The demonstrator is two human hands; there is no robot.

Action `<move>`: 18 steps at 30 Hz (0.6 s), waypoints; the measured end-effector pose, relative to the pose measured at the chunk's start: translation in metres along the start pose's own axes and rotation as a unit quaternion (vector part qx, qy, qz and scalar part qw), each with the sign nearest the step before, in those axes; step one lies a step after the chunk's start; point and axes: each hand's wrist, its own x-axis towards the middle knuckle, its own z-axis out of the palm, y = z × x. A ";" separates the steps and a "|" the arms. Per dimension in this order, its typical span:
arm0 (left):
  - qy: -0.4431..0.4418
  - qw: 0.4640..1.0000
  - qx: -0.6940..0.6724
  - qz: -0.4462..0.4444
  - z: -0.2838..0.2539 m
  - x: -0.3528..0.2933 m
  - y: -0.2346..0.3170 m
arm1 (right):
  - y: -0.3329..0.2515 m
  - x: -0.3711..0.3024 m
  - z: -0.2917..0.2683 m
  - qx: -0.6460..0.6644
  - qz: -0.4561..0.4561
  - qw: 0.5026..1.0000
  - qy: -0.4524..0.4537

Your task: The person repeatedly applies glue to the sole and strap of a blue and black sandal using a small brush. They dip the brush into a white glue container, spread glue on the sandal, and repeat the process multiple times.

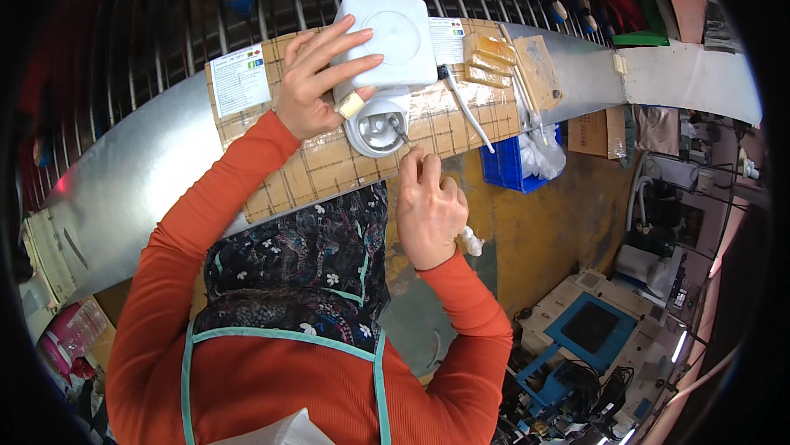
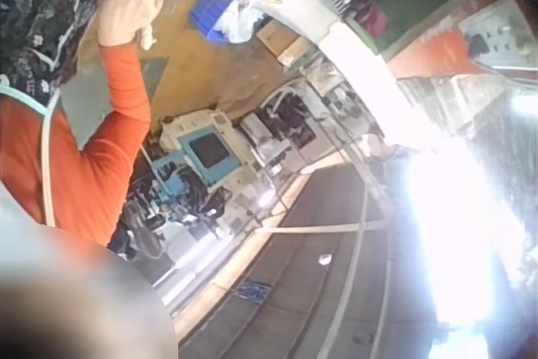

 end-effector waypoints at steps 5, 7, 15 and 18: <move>0.009 1.000 -0.021 -0.001 0.004 -0.002 -0.002 | -0.006 -0.014 0.024 0.034 0.039 0.998 0.047; 0.011 1.000 -0.026 0.001 0.005 -0.002 -0.003 | -0.008 -0.019 0.033 0.052 0.061 0.995 0.055; 0.018 1.000 -0.006 0.012 0.009 -0.005 -0.011 | -0.015 -0.030 0.076 0.293 0.174 0.929 0.144; 0.017 1.000 0.003 0.017 0.012 -0.007 -0.013 | -0.009 -0.029 0.085 0.499 0.264 0.820 0.095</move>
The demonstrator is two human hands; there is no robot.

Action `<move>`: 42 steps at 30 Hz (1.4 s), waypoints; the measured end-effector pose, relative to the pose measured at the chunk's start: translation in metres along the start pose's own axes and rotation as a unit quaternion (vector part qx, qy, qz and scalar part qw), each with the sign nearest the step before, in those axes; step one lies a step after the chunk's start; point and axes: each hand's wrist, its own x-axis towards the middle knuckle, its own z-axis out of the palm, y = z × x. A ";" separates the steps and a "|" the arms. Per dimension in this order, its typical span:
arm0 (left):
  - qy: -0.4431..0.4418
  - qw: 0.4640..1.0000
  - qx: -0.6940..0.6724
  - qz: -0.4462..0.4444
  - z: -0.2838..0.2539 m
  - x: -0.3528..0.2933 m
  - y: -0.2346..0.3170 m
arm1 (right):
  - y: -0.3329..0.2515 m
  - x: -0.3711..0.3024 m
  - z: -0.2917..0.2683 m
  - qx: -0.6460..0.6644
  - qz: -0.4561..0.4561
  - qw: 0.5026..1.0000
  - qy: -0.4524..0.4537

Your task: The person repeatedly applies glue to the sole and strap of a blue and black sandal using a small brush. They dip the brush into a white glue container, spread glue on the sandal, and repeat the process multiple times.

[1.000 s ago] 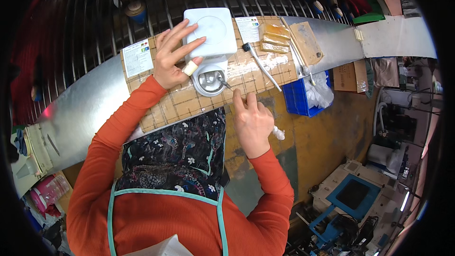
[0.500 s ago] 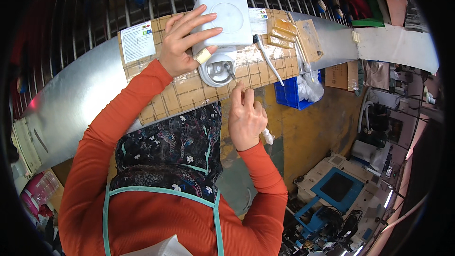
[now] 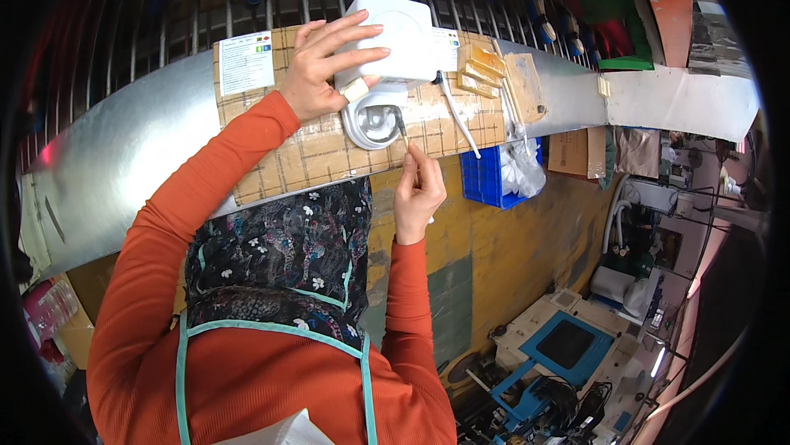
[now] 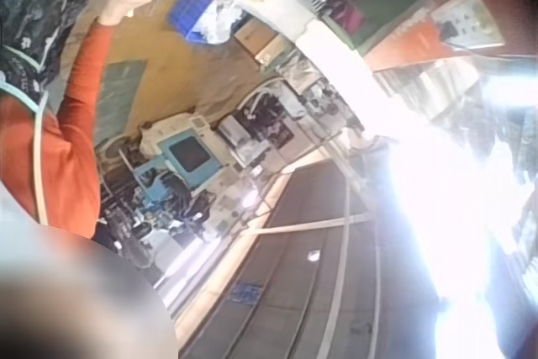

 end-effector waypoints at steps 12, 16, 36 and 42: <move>-0.003 1.000 0.006 0.007 -0.002 0.000 0.000 | -0.066 0.030 -0.044 -0.518 -0.304 0.794 -0.092; -0.001 1.000 0.004 0.007 -0.001 0.001 0.001 | -0.065 0.027 -0.041 -0.526 -0.325 0.781 -0.085; -0.010 1.000 0.009 0.003 -0.005 0.001 -0.001 | -0.013 0.078 -0.047 -0.160 -0.273 0.937 -0.151; 0.004 1.000 0.020 0.011 -0.002 0.001 -0.003 | -0.026 0.075 -0.052 -0.344 -0.381 0.845 -0.150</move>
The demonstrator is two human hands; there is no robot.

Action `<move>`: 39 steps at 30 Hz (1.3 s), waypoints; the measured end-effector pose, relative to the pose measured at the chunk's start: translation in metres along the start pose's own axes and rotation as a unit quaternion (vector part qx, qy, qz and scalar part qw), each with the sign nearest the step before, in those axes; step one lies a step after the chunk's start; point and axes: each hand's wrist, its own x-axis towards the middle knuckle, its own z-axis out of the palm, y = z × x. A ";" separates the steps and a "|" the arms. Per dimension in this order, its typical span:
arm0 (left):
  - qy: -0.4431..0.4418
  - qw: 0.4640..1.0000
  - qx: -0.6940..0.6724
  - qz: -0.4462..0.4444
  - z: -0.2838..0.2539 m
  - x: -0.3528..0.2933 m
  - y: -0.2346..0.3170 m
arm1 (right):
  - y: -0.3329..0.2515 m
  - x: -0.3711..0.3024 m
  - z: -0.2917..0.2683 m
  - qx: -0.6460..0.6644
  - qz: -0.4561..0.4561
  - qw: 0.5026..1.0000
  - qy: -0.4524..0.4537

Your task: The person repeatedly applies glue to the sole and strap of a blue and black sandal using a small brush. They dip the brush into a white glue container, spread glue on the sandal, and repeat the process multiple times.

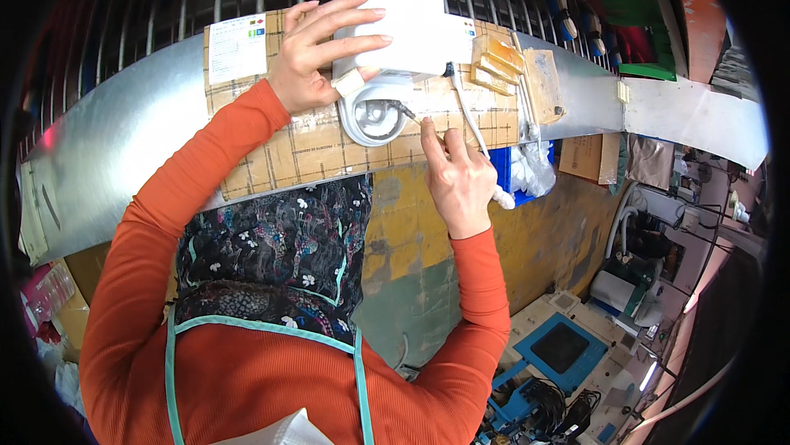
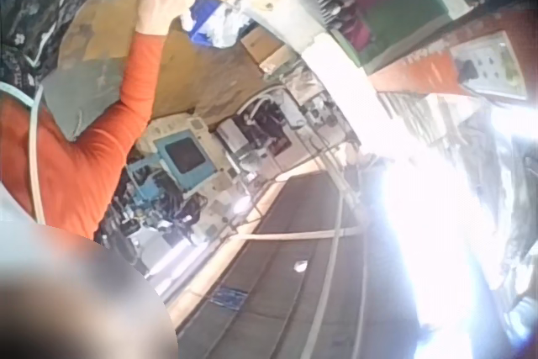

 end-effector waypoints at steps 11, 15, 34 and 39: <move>0.001 1.000 0.026 0.016 -0.001 0.000 -0.001 | 0.025 0.028 -0.023 0.047 -0.075 0.988 -0.123; -0.018 0.999 0.044 0.013 -0.001 -0.001 -0.002 | 0.030 0.034 -0.026 0.075 -0.074 0.983 -0.153; -0.012 1.000 0.020 0.014 0.001 -0.001 0.001 | 0.085 0.068 -0.004 0.491 0.070 0.748 -0.442; 0.005 1.000 -0.009 -0.007 0.005 -0.002 0.002 | 0.061 0.040 -0.031 0.287 0.021 0.934 -0.213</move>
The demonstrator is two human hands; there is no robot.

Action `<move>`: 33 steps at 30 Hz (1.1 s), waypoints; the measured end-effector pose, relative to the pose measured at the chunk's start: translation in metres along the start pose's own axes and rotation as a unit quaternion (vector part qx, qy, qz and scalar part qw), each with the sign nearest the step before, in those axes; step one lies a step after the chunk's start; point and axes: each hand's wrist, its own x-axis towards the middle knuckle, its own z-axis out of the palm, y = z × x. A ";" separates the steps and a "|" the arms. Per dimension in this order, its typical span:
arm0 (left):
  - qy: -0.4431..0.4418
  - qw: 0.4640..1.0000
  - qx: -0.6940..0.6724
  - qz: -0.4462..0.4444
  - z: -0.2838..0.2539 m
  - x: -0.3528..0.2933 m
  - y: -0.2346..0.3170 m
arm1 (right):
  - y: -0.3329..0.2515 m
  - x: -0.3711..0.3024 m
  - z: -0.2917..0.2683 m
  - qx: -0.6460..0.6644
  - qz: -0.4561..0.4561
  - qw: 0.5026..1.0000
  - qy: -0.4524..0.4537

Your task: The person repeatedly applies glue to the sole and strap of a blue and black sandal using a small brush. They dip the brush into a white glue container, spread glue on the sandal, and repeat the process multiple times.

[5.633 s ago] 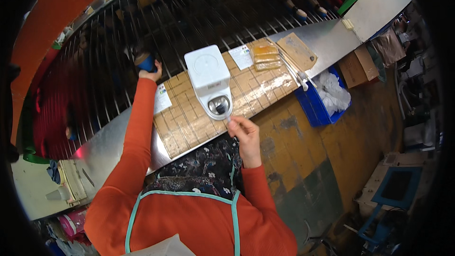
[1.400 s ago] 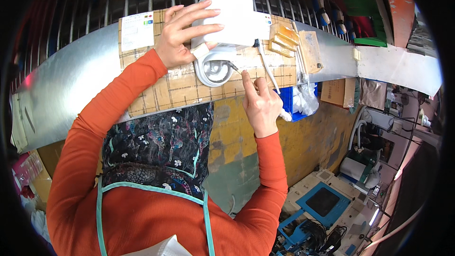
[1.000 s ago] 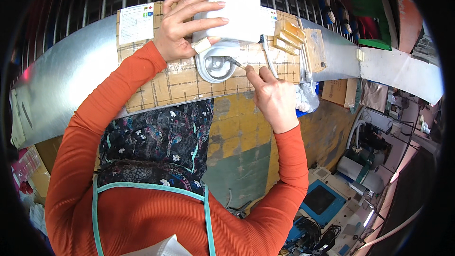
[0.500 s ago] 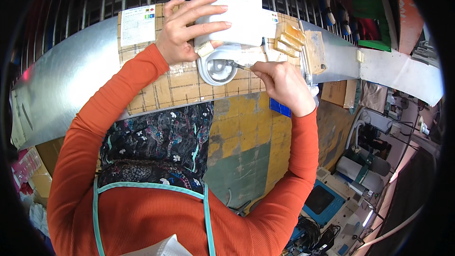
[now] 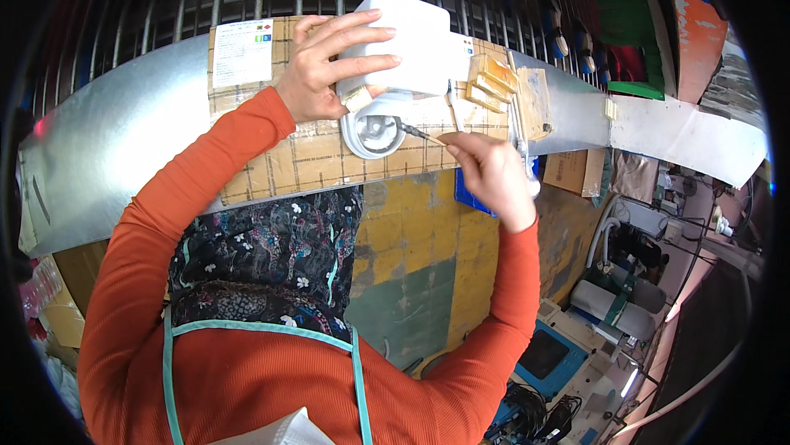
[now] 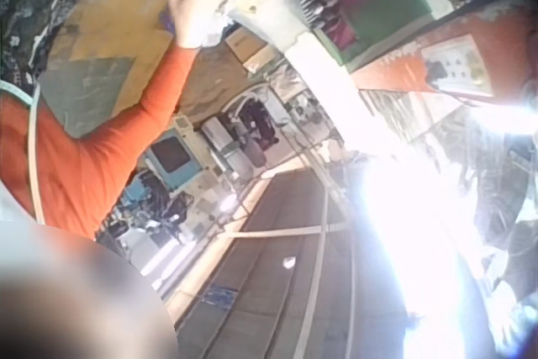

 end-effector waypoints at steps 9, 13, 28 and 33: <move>-0.008 0.999 0.045 0.023 -0.001 0.000 -0.002 | -0.054 -0.021 0.041 -0.380 -0.036 0.919 0.100; -0.007 0.999 0.037 0.019 0.000 -0.001 -0.002 | -0.055 -0.013 0.025 -0.343 -0.010 0.939 0.029; -0.019 0.999 0.041 0.018 -0.004 0.002 0.001 | -0.012 0.045 -0.021 -0.042 -0.012 0.991 -0.124; -0.011 0.999 0.029 0.015 -0.002 0.001 0.001 | 0.002 0.052 -0.022 0.037 0.010 0.984 -0.172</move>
